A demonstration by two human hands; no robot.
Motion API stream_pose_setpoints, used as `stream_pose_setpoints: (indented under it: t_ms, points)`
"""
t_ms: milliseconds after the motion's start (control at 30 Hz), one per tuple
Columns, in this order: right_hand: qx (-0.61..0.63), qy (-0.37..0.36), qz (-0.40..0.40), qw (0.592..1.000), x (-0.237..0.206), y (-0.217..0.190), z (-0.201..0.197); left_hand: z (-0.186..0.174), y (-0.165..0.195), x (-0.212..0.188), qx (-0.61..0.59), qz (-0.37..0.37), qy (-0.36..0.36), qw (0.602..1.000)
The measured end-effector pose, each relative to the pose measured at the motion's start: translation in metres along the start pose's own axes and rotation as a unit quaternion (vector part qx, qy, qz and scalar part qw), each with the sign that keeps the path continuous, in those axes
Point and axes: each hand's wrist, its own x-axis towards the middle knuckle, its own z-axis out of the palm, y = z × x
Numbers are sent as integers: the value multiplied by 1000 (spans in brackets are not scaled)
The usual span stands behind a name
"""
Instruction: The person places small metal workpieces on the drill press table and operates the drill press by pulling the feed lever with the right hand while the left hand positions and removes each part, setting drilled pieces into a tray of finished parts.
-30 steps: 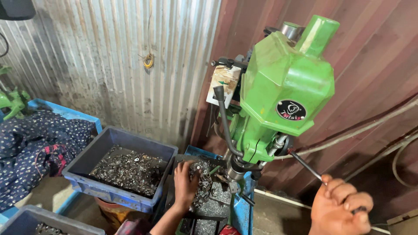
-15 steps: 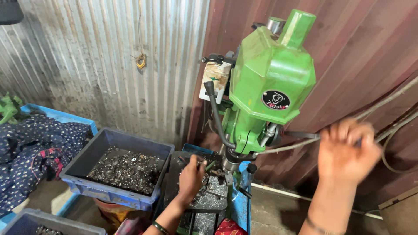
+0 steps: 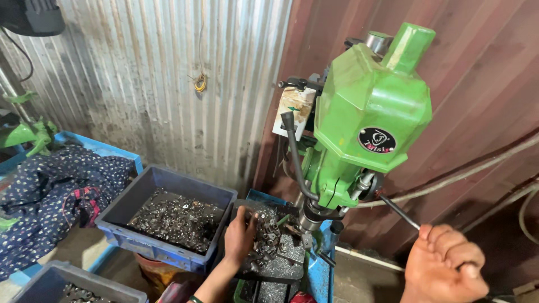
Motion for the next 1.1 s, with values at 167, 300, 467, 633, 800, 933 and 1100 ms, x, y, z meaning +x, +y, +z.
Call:
stream_pose_setpoints:
  t_ms: [167,300,467,633,800,933,1100]
  points:
    - [7,3,83,997,90,5,31,20,-7,-1,6,57,-37,998]
    - [-32,58,150,986,158,25,57,60,-6,1,-9,73,-130,989]
    - [-19,31,156,987,163,24,62,73,-9,13,-175,-73,-297,936]
    - [-3,29,158,987,162,26,58,31,-3,-4,-352,-96,-260,894]
    - [-5,32,153,988,160,28,58,10,34,-29,-113,120,-137,977]
    - [-1,24,155,988,160,26,58,14,47,-39,-22,208,-147,967]
    - [14,19,164,986,162,25,55,28,38,-47,49,259,-106,959]
